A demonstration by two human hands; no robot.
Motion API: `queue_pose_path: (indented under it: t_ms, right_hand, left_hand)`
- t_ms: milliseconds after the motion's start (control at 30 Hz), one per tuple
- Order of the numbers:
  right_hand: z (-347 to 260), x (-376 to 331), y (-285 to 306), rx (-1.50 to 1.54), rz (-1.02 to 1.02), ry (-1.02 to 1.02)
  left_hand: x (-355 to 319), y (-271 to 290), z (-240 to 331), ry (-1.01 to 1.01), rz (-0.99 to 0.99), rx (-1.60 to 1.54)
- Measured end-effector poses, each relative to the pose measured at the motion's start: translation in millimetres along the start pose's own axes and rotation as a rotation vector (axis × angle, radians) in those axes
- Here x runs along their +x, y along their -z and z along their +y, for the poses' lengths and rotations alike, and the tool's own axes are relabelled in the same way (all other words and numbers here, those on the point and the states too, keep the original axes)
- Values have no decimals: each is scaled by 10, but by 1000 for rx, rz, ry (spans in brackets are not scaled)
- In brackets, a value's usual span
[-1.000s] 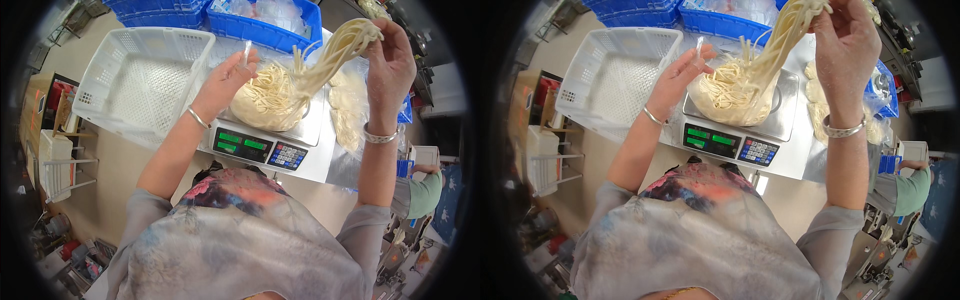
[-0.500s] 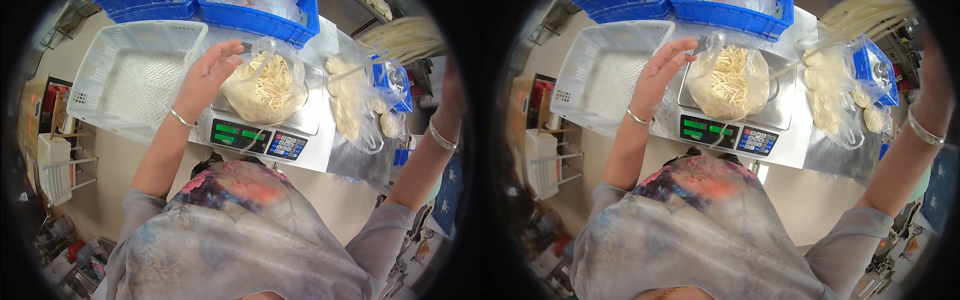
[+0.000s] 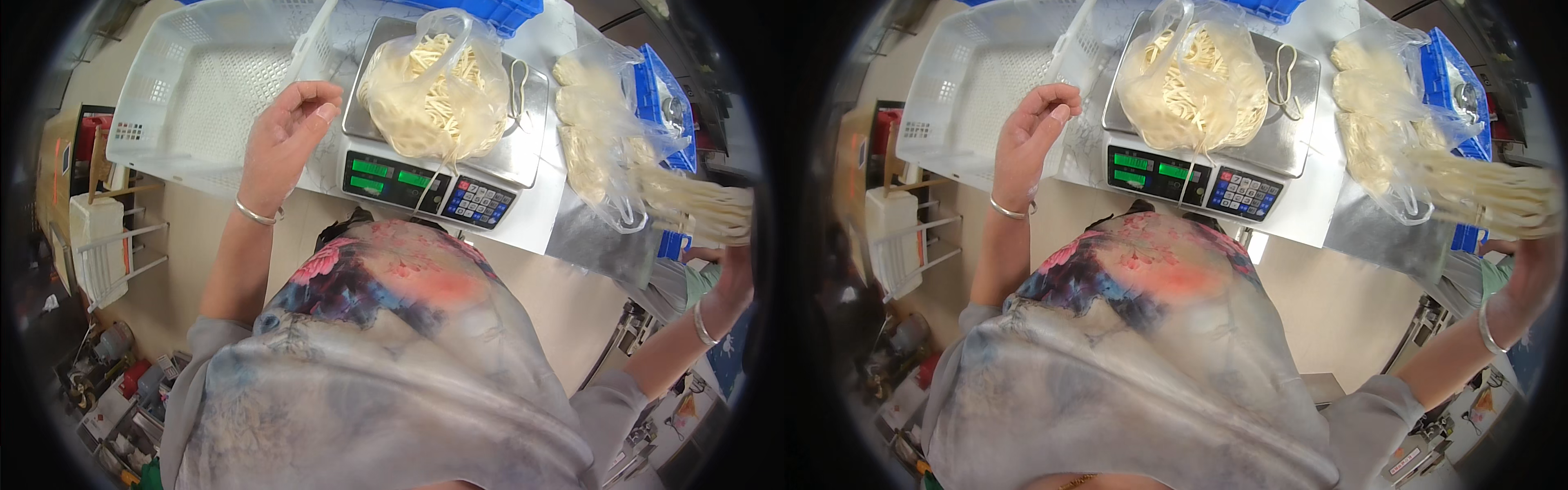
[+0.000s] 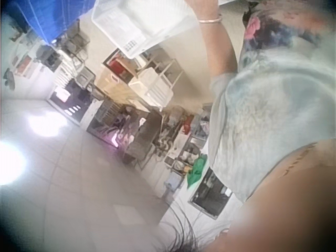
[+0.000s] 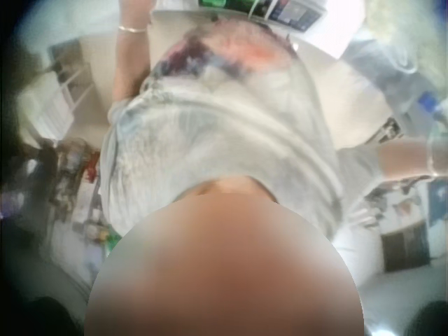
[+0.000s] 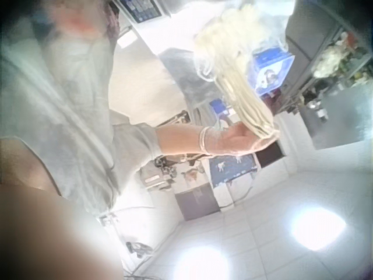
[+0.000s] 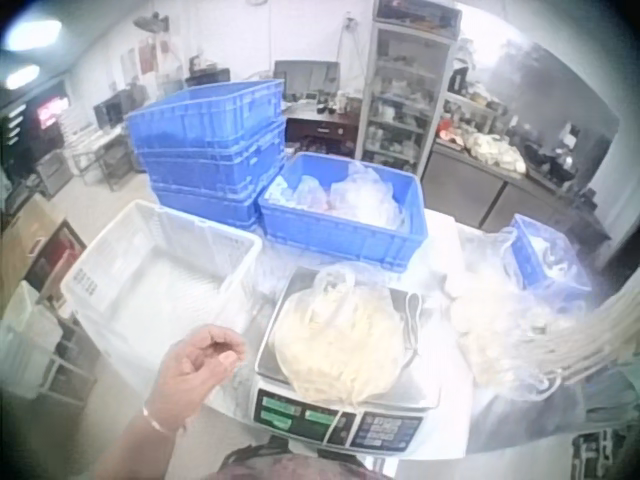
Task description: The person collects freshly cut noodles from a machine, places them into a blue tray, and then weighs and packs them into plastic bags. The person uses a digital scale to measure portions and places the sealed bags into a white basket.
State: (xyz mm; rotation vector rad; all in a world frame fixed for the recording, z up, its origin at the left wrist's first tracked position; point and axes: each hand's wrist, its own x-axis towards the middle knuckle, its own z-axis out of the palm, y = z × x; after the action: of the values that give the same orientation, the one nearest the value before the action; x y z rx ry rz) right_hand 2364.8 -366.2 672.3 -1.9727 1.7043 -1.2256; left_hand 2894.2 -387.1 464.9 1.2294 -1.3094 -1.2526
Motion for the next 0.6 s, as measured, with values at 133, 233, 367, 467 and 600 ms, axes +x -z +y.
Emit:
queue_pose_path:
  t_ms: [133,233,367,467,600]
  right_hand:
    - [931,-311,-328,409,-346,-431]
    - [1352,-651,-932,-297,-353,-459]
    - [1264,-948,-1764,-339,-423,-350]
    - [830,-1156,-2439,231,-505,-344]
    - [314,-1271,-3101,484,-718,-549]
  left_hand:
    - [-108,-40,-180,104,-23,-34]
    - [-170,-185,-366,237,-133,-66]
    - [-214,-460,-649,412,-302,-45]
    - [-217,-706,-784,599,-418,-115]
    - [-159,-1148,-790,621,-564,-249]
